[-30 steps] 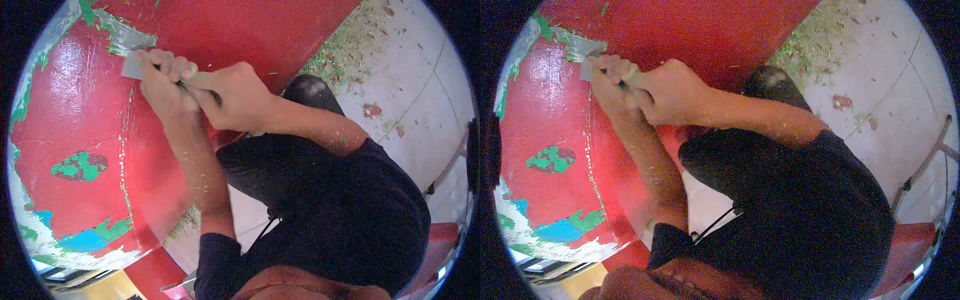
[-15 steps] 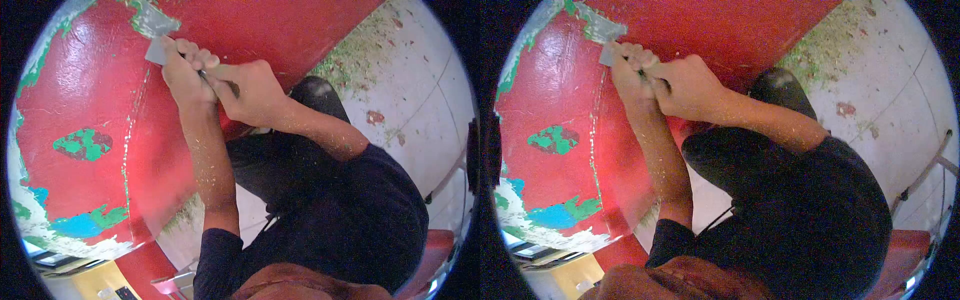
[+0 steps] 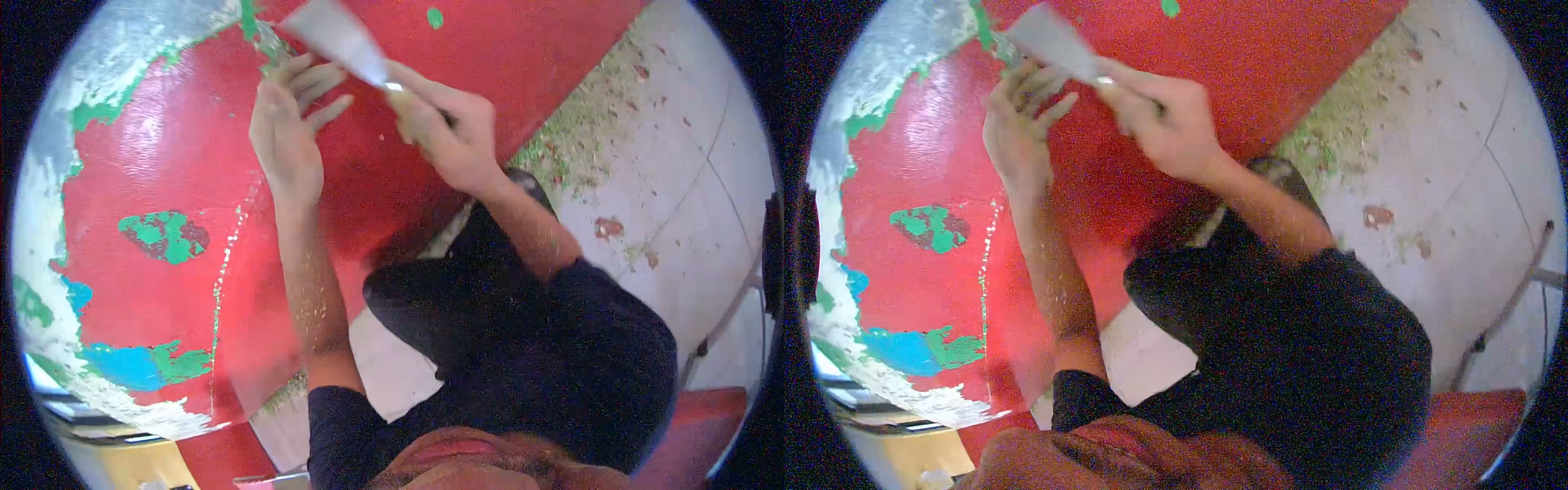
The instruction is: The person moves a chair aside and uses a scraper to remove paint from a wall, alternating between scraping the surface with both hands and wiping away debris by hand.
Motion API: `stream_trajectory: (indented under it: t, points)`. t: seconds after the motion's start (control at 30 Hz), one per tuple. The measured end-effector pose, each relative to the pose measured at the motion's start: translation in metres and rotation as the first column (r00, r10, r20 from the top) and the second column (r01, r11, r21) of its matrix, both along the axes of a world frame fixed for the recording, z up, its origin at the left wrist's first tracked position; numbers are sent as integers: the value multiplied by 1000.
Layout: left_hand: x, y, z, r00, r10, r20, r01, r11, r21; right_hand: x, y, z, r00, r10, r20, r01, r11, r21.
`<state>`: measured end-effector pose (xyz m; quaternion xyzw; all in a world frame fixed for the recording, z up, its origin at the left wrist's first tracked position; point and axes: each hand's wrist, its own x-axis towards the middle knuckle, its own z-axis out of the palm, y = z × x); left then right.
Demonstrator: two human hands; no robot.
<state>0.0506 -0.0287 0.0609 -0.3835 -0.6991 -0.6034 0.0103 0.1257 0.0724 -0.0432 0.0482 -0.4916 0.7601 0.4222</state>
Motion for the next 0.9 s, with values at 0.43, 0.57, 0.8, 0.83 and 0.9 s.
stream_trajectory:
  t: [0.43, 0.57, 0.8, 0.83, 0.9]
  points:
    - [-42, -18, -11, 63, -691, -720, -918, 243, -314, -30, -2, -142, 980, -78, 181, 158, 857, -490]
    - [-41, -11, 62, 25, -736, -676, -915, 256, -313, -44, 10, -166, 963, -191, 189, 264, 807, -528]
    - [-67, 54, 111, -466, -35, -884, -773, 502, 388, -38, 24, -169, 948, -219, 232, 314, 770, -555]
    - [-68, 59, 94, -453, -11, -891, -790, 468, 396, -37, 27, -169, 948, -220, 230, 314, 760, -569]
    - [-61, 62, 48, -343, -17, -939, -825, 484, 293, -36, 28, -167, 947, -227, 227, 319, 737, -596]
